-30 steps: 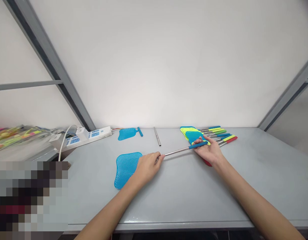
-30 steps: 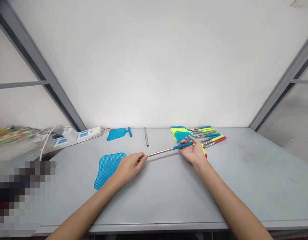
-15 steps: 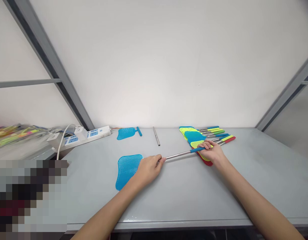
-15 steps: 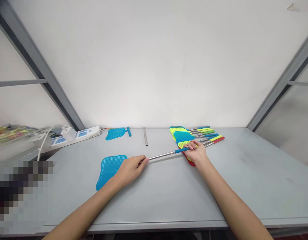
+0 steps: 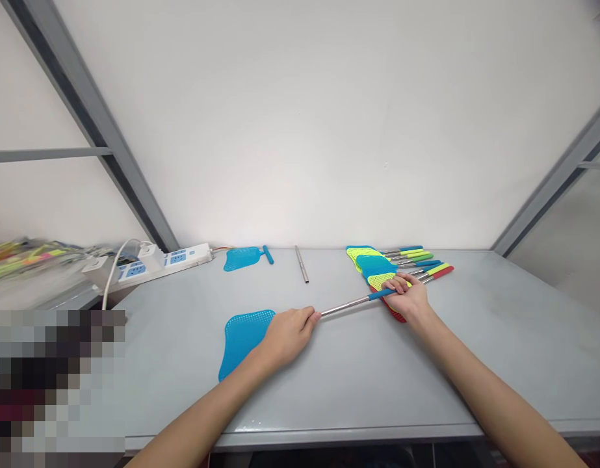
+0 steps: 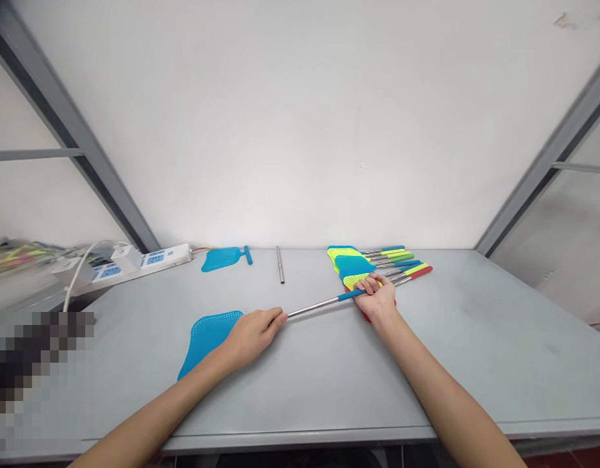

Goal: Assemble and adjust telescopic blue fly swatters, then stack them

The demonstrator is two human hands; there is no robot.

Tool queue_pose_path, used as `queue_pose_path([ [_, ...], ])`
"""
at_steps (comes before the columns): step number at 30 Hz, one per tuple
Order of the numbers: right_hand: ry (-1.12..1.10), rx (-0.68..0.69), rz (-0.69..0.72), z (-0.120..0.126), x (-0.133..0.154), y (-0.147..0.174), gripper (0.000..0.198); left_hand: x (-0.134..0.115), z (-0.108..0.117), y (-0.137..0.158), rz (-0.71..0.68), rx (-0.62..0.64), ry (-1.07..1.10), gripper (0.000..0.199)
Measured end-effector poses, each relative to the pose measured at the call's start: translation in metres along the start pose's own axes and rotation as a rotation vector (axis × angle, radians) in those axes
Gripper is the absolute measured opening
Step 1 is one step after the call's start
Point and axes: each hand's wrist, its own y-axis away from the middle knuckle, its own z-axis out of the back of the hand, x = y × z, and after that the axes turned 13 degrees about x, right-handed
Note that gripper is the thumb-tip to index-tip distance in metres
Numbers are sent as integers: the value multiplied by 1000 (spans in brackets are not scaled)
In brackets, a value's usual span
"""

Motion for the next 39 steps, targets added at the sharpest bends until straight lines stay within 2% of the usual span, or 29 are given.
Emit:
queue_pose_path([
  [10,-36,58,48,-5,-10,6,22,9,4,-1,-21,-16,-43,41],
  [20,-17,88,59,-2,-21,8,23,14,3,-3,-25,40,78,45],
  [32,-43,75,30,-6,-32,16,22,21,7,-1,-19,30,113,41],
  [39,-33,93,-9,-14,-25,17,26,21,4,-4,-14,-18,110,41],
])
